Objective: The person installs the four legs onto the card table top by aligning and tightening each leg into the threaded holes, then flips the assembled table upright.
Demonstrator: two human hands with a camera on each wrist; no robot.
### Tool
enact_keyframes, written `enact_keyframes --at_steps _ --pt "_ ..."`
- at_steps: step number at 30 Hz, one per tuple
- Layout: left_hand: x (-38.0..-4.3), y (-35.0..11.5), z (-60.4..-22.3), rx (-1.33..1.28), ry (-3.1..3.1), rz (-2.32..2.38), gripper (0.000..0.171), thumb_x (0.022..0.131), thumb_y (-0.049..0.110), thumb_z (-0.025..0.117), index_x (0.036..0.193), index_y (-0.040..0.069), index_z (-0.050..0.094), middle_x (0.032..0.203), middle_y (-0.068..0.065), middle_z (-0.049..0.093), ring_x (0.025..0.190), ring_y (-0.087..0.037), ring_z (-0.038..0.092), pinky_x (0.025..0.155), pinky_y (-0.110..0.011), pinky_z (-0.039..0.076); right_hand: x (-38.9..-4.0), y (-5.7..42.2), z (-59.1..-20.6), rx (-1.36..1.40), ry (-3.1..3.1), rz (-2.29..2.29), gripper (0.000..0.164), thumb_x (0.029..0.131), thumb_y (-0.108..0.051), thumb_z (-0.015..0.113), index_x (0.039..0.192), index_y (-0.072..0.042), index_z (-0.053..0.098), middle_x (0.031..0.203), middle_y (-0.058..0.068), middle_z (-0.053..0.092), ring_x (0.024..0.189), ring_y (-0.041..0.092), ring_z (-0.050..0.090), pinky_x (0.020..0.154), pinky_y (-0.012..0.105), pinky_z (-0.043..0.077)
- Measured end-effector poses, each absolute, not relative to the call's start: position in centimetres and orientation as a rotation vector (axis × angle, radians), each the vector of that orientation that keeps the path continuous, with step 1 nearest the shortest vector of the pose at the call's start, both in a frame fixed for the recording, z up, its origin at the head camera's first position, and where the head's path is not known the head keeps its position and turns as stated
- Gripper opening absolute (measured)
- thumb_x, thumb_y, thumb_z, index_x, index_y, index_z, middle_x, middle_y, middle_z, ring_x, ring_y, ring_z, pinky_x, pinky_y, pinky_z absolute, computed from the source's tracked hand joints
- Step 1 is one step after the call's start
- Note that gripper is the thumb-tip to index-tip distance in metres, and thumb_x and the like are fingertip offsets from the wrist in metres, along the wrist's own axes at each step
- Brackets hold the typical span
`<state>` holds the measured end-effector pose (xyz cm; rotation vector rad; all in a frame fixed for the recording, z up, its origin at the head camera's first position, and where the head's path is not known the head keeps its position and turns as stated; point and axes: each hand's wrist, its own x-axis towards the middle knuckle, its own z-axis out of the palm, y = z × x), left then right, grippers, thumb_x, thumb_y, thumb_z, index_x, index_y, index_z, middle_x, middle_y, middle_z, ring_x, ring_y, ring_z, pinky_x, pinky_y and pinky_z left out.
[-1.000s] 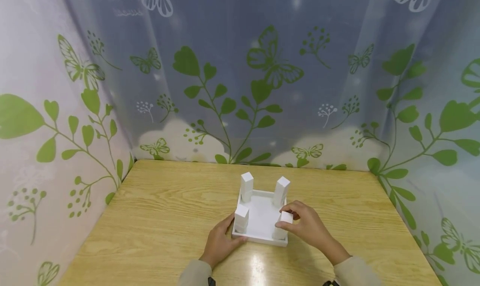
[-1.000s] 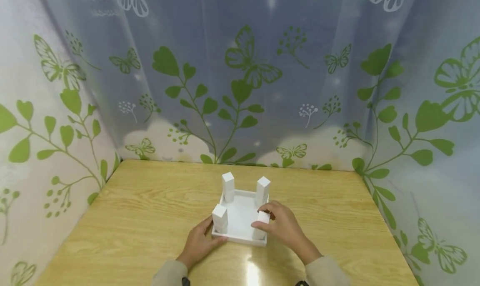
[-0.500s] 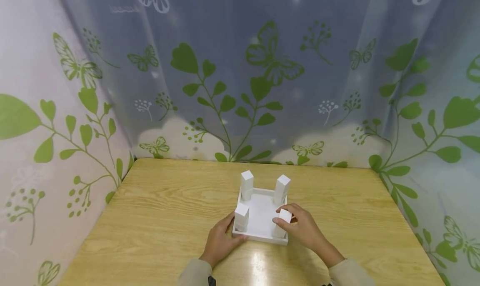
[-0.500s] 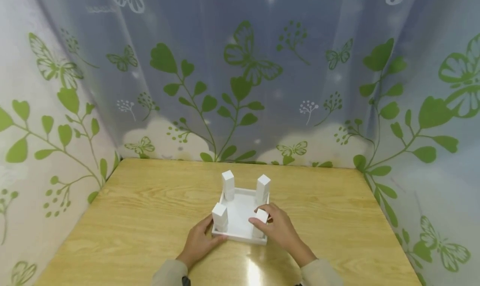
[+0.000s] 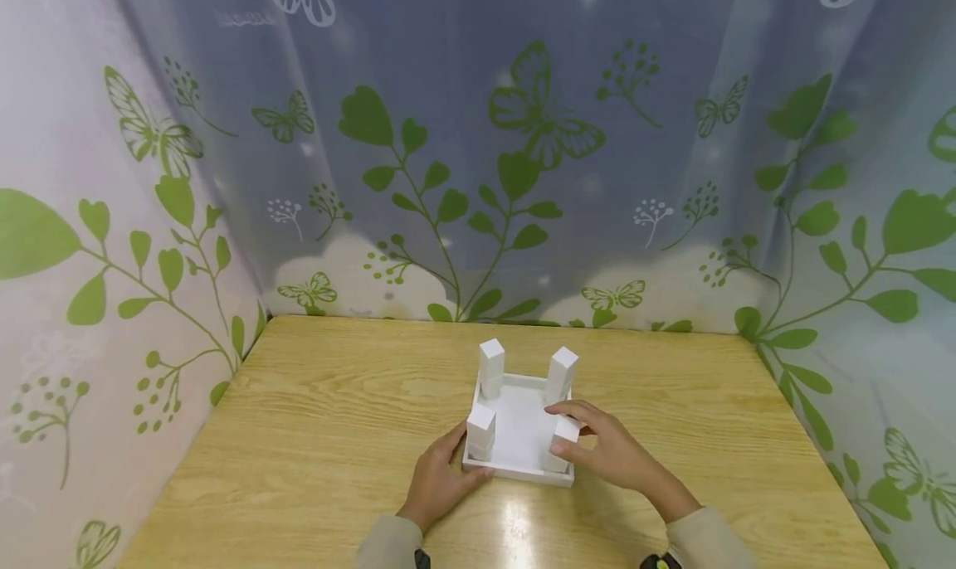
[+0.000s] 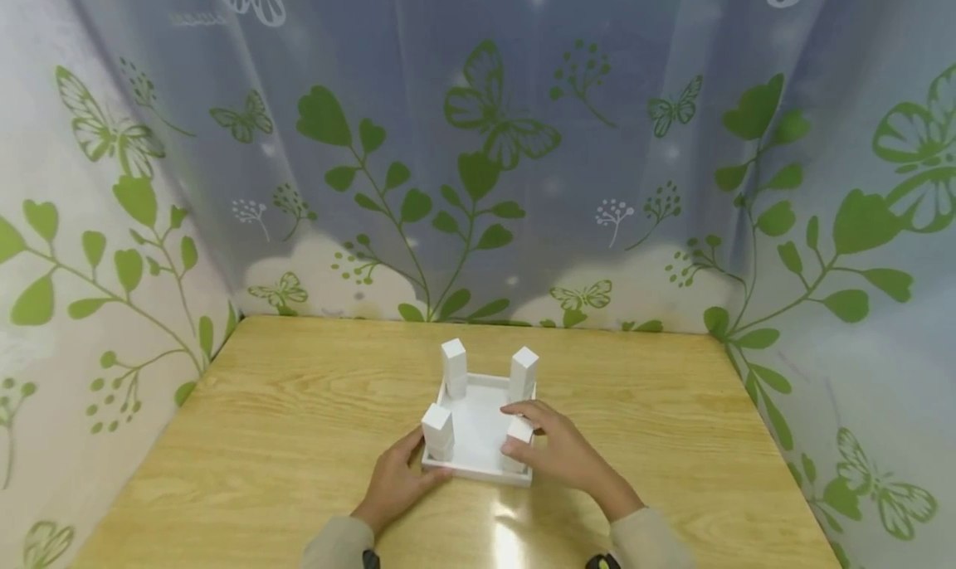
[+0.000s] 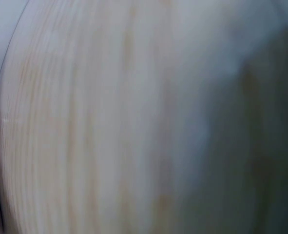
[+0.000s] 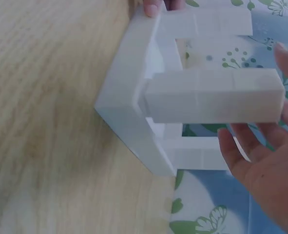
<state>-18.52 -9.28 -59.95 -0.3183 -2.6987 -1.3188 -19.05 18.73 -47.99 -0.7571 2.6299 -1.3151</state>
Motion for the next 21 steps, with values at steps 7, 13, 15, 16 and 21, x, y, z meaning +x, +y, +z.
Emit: enact_keyframes --at_steps 7,13,15,16,21 --pt "-18.53 -9.32 -59.97 -0.316 -2.694 -1.327 0.093 0.071 0.062 0.074 0.14 0.005 0.048 0.137 -0.013 0.054 0.126 -0.032 0.051 0.104 -0.047 0.044 -19.5 19.72 -46.91 -0.961 2.488 -1.242 0.043 0.095 -0.023 0.06 0.136 -0.01 0.052 0.136 0.012 0.054 0.119 0.026 0.054 0.092 0.045 0.052" --pt "-18.56 -9.34 -59.94 -0.314 -2.693 -1.333 0.093 0.071 0.061 0.074 0.14 0.005 0.048 0.137 -0.013 0.054 0.126 -0.032 0.051 0.105 -0.047 0.043 -19.59 19.69 -46.91 -0.898 2.555 -1.257 0.044 0.088 -0.025 0.068 0.126 -0.006 0.06 0.124 0.011 0.062 0.107 0.023 0.06 0.089 0.036 0.055" --pt "-18.56 -9.34 -59.91 -0.309 -2.692 -1.338 0.093 0.07 0.06 0.075 0.14 0.006 0.048 0.138 -0.012 0.053 0.126 -0.031 0.051 0.105 -0.046 0.043 -19.53 19.57 -47.04 -0.837 2.605 -1.263 0.043 0.083 -0.029 0.073 0.119 -0.007 0.063 0.116 0.007 0.063 0.099 0.017 0.061 0.086 0.032 0.056" --pt "-18.56 -9.34 -59.92 -0.317 -2.691 -1.334 0.092 0.071 0.06 0.075 0.14 0.005 0.048 0.138 -0.013 0.054 0.126 -0.031 0.051 0.105 -0.046 0.043 -19.48 19.48 -47.14 -0.811 2.63 -1.271 0.043 0.081 -0.031 0.075 0.115 -0.007 0.065 0.111 0.005 0.064 0.095 0.015 0.061 0.084 0.031 0.056" --pt "-18.48 -9.28 -59.88 -0.331 -2.694 -1.322 0.091 0.072 0.059 0.074 0.14 0.004 0.048 0.137 -0.015 0.054 0.125 -0.033 0.052 0.103 -0.048 0.044 -19.33 18.84 -47.73 -0.711 2.772 -1.297 0.039 0.074 -0.034 0.081 0.101 -0.009 0.068 0.094 -0.003 0.063 0.082 0.009 0.059 0.073 0.027 0.057"
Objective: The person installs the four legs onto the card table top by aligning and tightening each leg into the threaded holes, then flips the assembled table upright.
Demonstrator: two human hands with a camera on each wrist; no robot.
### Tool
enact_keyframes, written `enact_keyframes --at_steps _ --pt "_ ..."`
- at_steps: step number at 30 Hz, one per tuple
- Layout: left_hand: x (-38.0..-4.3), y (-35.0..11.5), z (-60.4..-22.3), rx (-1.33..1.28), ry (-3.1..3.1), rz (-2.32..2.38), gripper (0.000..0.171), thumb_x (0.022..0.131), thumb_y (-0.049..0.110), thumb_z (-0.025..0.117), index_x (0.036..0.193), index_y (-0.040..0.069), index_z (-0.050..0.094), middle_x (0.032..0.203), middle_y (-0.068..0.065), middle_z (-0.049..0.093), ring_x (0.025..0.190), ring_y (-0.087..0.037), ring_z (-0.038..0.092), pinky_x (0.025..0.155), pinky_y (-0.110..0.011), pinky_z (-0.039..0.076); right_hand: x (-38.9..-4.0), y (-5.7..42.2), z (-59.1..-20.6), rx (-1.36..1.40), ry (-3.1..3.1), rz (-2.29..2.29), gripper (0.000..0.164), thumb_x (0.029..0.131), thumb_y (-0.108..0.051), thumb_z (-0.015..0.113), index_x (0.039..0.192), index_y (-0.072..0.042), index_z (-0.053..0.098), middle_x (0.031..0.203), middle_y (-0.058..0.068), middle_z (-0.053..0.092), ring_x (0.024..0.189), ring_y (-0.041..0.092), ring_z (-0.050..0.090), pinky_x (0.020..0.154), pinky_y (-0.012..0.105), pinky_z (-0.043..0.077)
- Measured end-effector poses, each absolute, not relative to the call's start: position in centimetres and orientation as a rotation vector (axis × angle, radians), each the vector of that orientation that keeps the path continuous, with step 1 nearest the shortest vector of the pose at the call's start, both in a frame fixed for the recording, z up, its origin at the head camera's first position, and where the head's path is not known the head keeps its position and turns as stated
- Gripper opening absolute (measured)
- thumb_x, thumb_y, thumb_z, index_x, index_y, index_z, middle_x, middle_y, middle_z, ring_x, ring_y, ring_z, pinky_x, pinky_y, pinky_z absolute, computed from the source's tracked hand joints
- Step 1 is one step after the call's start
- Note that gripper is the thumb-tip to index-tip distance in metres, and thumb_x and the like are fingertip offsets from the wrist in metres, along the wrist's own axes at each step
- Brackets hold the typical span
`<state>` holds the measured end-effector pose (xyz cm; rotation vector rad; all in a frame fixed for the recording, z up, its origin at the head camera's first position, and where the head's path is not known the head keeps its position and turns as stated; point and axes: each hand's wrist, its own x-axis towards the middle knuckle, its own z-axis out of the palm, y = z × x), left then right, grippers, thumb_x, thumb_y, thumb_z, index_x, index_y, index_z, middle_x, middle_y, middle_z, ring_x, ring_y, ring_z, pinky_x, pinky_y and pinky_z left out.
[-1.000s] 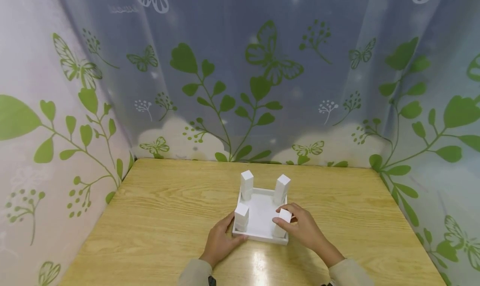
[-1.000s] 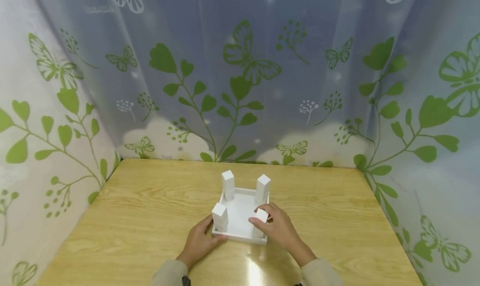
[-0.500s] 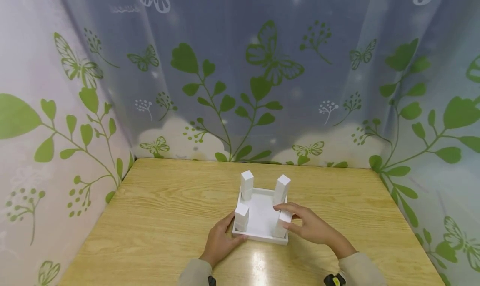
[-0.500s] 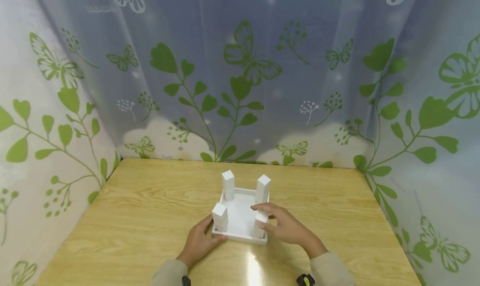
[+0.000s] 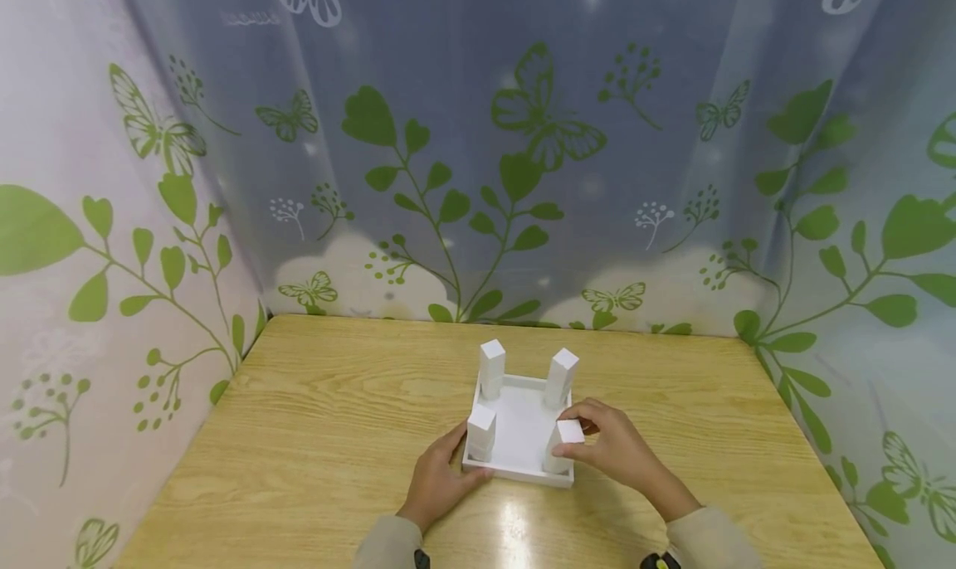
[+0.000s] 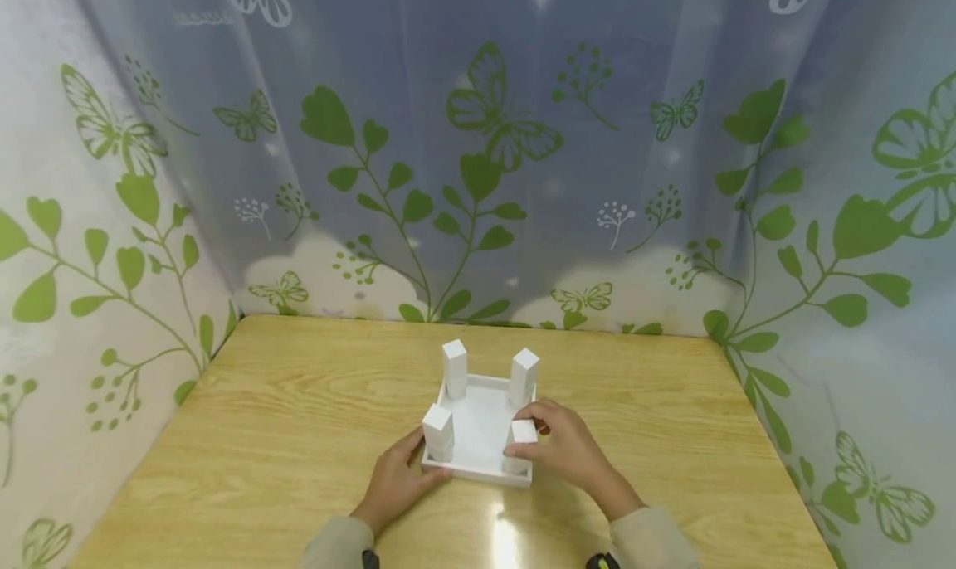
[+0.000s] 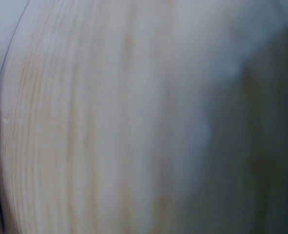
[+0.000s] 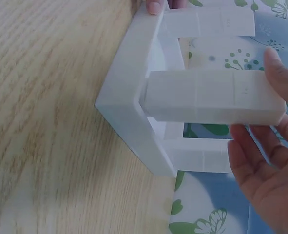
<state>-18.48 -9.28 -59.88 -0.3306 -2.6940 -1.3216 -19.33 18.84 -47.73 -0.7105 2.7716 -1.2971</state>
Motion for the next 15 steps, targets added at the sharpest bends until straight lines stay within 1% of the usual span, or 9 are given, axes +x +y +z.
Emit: enact_keyframes --at_steps 5,9,13,15 --pt "-18.51 -9.27 -60.03 -0.33 -2.698 -1.319 0.091 0.072 0.06 0.073 0.14 0.004 0.048 0.136 -0.016 0.054 0.125 -0.034 0.052 0.103 -0.049 0.044 -19.32 18.26 -48.19 -0.559 2.896 -1.23 0.041 0.072 -0.04 0.081 0.098 -0.01 0.069 0.09 -0.006 0.062 0.076 0.008 0.055 0.066 0.022 0.052" --pt "-18.54 -9.29 -60.14 -0.338 -2.689 -1.319 0.091 0.072 0.061 0.073 0.139 0.004 0.048 0.136 -0.015 0.055 0.125 -0.034 0.052 0.103 -0.049 0.045 -19.22 17.97 -48.36 -0.469 2.94 -1.199 0.041 0.072 -0.042 0.081 0.098 -0.012 0.069 0.087 -0.007 0.059 0.071 0.009 0.05 0.061 0.022 0.048" --pt "-18.48 -9.3 -60.07 -0.345 -2.674 -1.325 0.09 0.072 0.06 0.074 0.139 0.005 0.049 0.135 -0.015 0.056 0.124 -0.034 0.053 0.102 -0.048 0.045 -19.18 17.87 -48.44 -0.462 2.952 -1.197 0.039 0.073 -0.042 0.08 0.097 -0.014 0.068 0.084 -0.008 0.057 0.07 0.008 0.05 0.06 0.022 0.047" --pt "-18.46 -9.32 -60.1 -0.348 -2.671 -1.325 0.089 0.073 0.059 0.074 0.139 0.004 0.049 0.135 -0.015 0.056 0.124 -0.034 0.053 0.102 -0.048 0.045 -19.19 17.9 -48.5 -0.479 2.916 -1.223 0.04 0.075 -0.042 0.079 0.1 -0.013 0.068 0.086 -0.007 0.058 0.073 0.008 0.052 0.063 0.022 0.049"
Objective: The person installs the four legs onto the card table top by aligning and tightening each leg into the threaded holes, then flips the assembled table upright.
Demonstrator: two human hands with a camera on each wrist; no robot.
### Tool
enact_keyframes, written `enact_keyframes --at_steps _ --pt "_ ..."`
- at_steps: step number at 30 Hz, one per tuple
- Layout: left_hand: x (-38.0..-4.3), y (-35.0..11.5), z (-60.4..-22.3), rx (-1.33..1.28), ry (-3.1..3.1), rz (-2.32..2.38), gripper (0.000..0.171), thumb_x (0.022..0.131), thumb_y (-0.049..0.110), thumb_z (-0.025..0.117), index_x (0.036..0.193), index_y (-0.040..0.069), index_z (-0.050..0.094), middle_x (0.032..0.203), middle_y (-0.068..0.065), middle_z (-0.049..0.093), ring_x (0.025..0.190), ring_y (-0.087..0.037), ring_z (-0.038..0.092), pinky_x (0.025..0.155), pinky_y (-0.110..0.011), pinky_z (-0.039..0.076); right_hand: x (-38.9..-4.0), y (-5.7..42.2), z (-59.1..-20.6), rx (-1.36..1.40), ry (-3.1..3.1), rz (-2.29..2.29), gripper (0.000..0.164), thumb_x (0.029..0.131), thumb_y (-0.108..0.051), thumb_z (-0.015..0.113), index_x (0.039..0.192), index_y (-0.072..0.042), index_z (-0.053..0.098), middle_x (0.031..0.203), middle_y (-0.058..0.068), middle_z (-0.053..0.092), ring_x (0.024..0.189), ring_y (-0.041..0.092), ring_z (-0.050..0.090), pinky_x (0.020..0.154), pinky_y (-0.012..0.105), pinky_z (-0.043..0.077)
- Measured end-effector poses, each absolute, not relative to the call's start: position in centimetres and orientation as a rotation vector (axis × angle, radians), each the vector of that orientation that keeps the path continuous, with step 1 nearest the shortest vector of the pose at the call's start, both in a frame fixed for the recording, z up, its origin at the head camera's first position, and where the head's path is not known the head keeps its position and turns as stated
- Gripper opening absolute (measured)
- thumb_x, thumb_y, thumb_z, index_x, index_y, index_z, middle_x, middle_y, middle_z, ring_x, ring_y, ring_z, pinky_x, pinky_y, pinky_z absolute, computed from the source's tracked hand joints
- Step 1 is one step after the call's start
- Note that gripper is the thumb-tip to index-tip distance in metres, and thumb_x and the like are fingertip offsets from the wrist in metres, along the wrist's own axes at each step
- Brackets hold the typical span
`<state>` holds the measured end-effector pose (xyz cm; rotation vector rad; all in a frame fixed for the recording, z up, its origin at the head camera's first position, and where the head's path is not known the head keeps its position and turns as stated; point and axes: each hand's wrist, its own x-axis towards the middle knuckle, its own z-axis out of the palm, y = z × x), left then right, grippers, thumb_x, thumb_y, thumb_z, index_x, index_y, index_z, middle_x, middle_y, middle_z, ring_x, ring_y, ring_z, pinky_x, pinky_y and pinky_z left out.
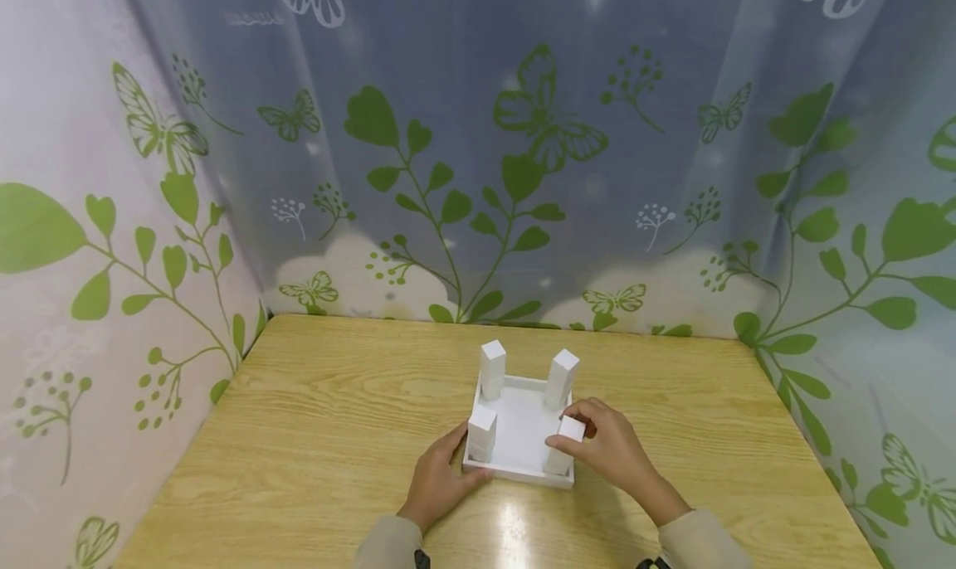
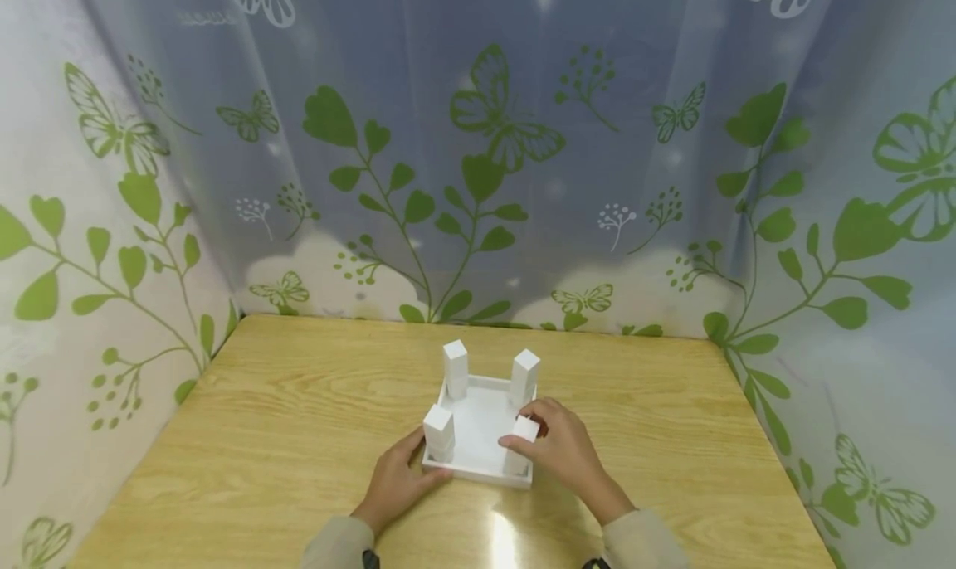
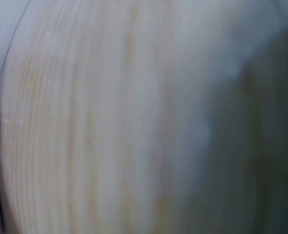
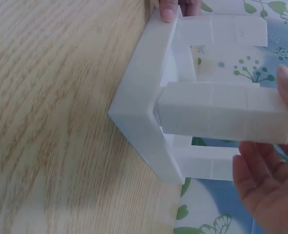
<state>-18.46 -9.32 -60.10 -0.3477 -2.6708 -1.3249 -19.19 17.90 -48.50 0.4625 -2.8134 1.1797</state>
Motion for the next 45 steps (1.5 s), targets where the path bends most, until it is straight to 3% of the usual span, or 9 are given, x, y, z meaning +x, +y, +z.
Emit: enact_keyframes --at_steps 7,12,22,29,39,45 --pt "-18.4 -9.4 -60.2 -0.344 -2.676 -1.33 0.09 0.073 0.06 0.073 0.139 0.003 0.049 0.135 -0.015 0.055 0.124 -0.035 0.052 0.102 -0.049 0.045 -19.1 18.4 -48.2 0.662 -2.834 1.32 0.047 0.085 -0.04 0.071 0.121 -0.012 0.062 0.117 0.005 0.063 0.097 0.02 0.059 0.08 0.039 0.056" --pt "-18.4 -9.4 -60.3 -0.337 -2.674 -1.321 0.09 0.072 0.06 0.073 0.139 0.005 0.049 0.135 -0.014 0.056 0.124 -0.034 0.053 0.102 -0.049 0.045 -19.2 18.7 -47.6 0.823 -2.819 1.339 0.044 0.089 -0.035 0.067 0.126 -0.013 0.06 0.124 0.009 0.062 0.105 0.025 0.061 0.083 0.046 0.055" --pt "-18.5 -9.2 -60.0 -0.344 -2.685 -1.322 0.091 0.072 0.063 0.071 0.139 0.006 0.049 0.135 -0.013 0.056 0.124 -0.033 0.053 0.103 -0.048 0.045 -19.3 18.5 -47.7 0.827 -2.8 1.371 0.037 0.088 -0.026 0.069 0.122 -0.012 0.063 0.119 0.012 0.065 0.099 0.017 0.063 0.08 0.029 0.056" --pt "-18.5 -9.3 -60.0 -0.346 -2.683 -1.325 0.09 0.072 0.063 0.072 0.139 0.006 0.049 0.136 -0.013 0.056 0.124 -0.032 0.053 0.103 -0.048 0.045 -19.3 18.6 -47.4 0.852 -2.817 1.402 0.038 0.089 -0.027 0.067 0.124 -0.01 0.062 0.121 0.012 0.065 0.102 0.022 0.064 0.083 0.032 0.056" --pt "-18.5 -9.4 -60.1 -0.334 -2.691 -1.335 0.091 0.072 0.062 0.073 0.139 0.005 0.049 0.136 -0.014 0.055 0.124 -0.033 0.052 0.103 -0.048 0.045 -19.4 19.6 -47.2 1.107 -2.849 1.449 0.051 0.097 -0.023 0.057 0.141 -0.002 0.045 0.133 0.017 0.057 0.116 0.031 0.057 0.094 0.044 0.052" --pt "-18.7 -9.4 -60.4 -0.341 -2.69 -1.316 0.092 0.072 0.063 0.072 0.14 0.006 0.048 0.137 -0.013 0.054 0.125 -0.032 0.052 0.103 -0.047 0.045 -19.6 19.8 -47.4 0.988 -2.862 1.505 0.051 0.09 -0.025 0.066 0.134 -0.003 0.052 0.127 0.018 0.06 0.108 0.027 0.062 0.087 0.037 0.056"
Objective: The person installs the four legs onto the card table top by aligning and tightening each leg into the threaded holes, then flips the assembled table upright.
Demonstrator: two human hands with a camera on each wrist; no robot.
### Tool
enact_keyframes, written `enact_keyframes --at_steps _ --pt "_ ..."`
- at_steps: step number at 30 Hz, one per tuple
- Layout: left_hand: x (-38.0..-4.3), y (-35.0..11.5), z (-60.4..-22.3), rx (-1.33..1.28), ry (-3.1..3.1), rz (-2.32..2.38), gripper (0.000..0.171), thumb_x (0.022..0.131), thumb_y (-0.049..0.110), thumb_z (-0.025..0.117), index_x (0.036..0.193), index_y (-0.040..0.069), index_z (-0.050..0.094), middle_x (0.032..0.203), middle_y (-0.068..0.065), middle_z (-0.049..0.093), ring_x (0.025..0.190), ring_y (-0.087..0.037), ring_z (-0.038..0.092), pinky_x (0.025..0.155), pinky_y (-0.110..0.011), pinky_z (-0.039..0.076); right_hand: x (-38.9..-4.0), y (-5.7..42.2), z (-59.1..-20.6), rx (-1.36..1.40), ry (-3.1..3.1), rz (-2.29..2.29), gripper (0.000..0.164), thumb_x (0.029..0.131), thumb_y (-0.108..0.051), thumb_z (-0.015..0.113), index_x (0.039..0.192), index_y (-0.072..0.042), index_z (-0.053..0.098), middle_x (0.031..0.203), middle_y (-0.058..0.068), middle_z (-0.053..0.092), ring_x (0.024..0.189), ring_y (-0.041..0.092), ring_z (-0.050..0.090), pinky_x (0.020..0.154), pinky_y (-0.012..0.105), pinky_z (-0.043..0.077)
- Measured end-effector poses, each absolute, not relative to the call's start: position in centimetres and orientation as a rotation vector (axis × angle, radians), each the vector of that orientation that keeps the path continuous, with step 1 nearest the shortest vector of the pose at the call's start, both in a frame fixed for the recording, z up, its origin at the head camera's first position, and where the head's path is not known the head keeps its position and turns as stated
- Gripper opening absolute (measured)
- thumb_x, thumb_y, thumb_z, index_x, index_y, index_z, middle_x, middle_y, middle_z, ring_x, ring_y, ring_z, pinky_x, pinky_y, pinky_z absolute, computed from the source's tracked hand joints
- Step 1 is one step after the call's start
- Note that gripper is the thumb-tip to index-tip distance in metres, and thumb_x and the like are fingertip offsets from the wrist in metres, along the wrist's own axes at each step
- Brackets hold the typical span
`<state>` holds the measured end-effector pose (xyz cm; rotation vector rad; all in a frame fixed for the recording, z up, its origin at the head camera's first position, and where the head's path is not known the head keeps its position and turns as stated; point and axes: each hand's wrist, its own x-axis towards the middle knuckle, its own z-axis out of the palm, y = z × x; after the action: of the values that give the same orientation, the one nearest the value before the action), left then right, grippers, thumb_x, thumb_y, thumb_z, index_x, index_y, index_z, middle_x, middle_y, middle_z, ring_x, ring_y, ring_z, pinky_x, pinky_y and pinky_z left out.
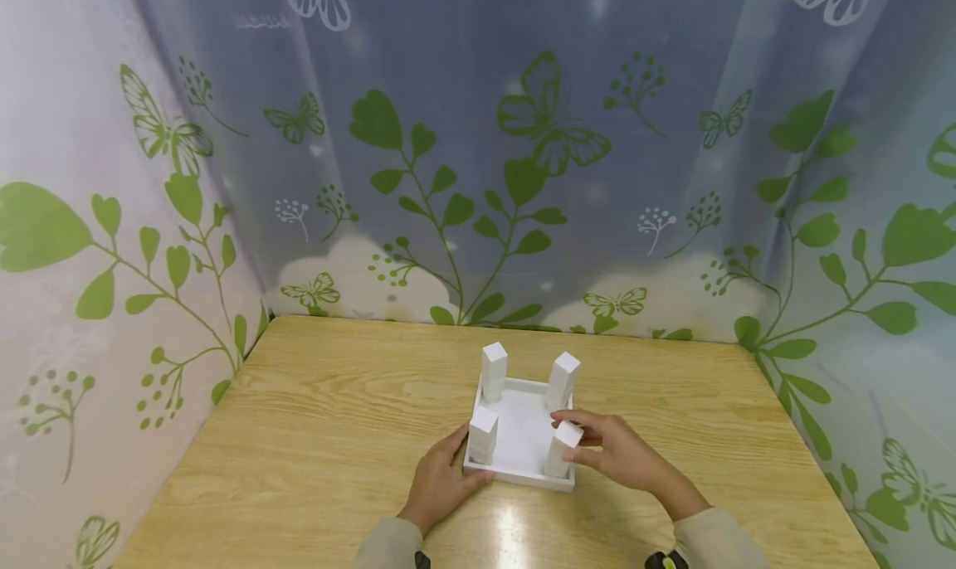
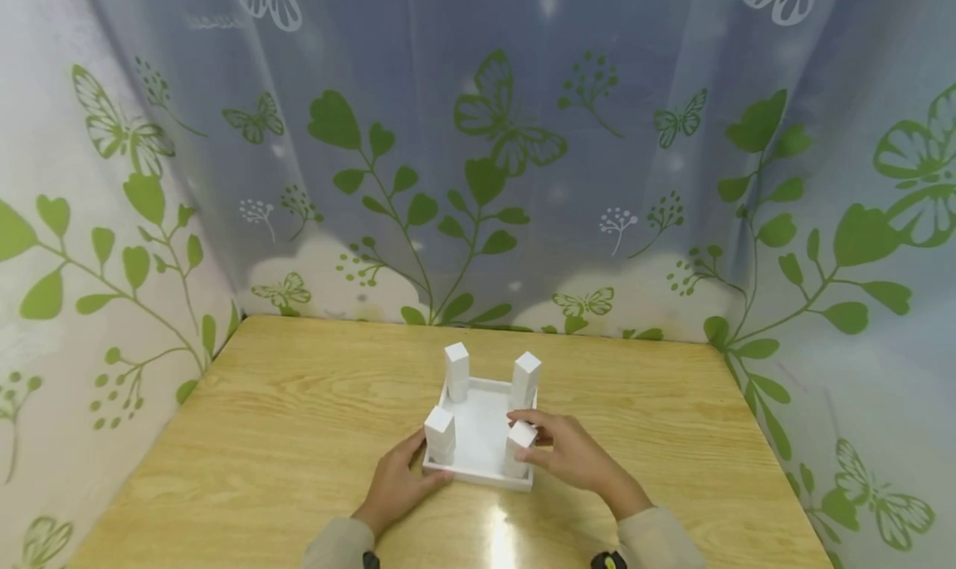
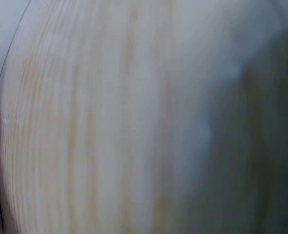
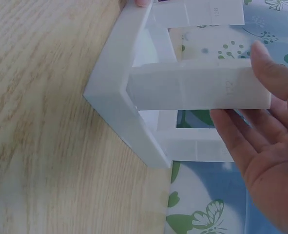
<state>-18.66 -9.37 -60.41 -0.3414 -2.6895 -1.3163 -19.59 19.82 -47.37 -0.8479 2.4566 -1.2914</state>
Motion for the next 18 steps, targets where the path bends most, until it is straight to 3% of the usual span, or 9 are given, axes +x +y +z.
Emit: enact_keyframes --at_steps 5,18 --pt "-18.7 -9.4 -60.4 -0.351 -2.676 -1.311 0.092 0.072 0.063 0.072 0.139 0.005 0.049 0.136 -0.014 0.055 0.124 -0.033 0.053 0.102 -0.048 0.046 -19.6 19.5 -47.8 -0.665 2.517 -1.374 0.046 0.082 -0.029 0.074 0.119 -0.005 0.06 0.11 0.013 0.066 0.092 0.019 0.067 0.074 0.024 0.057" --pt "-18.5 -9.4 -60.2 -0.343 -2.69 -1.312 0.09 0.073 0.061 0.073 0.139 0.006 0.049 0.136 -0.013 0.055 0.124 -0.033 0.052 0.103 -0.048 0.045 -19.2 18.0 -48.8 -0.445 2.738 -1.39 0.041 0.073 -0.033 0.082 0.092 -0.007 0.057 0.089 0.004 0.066 0.079 0.016 0.066 0.064 0.02 0.056"
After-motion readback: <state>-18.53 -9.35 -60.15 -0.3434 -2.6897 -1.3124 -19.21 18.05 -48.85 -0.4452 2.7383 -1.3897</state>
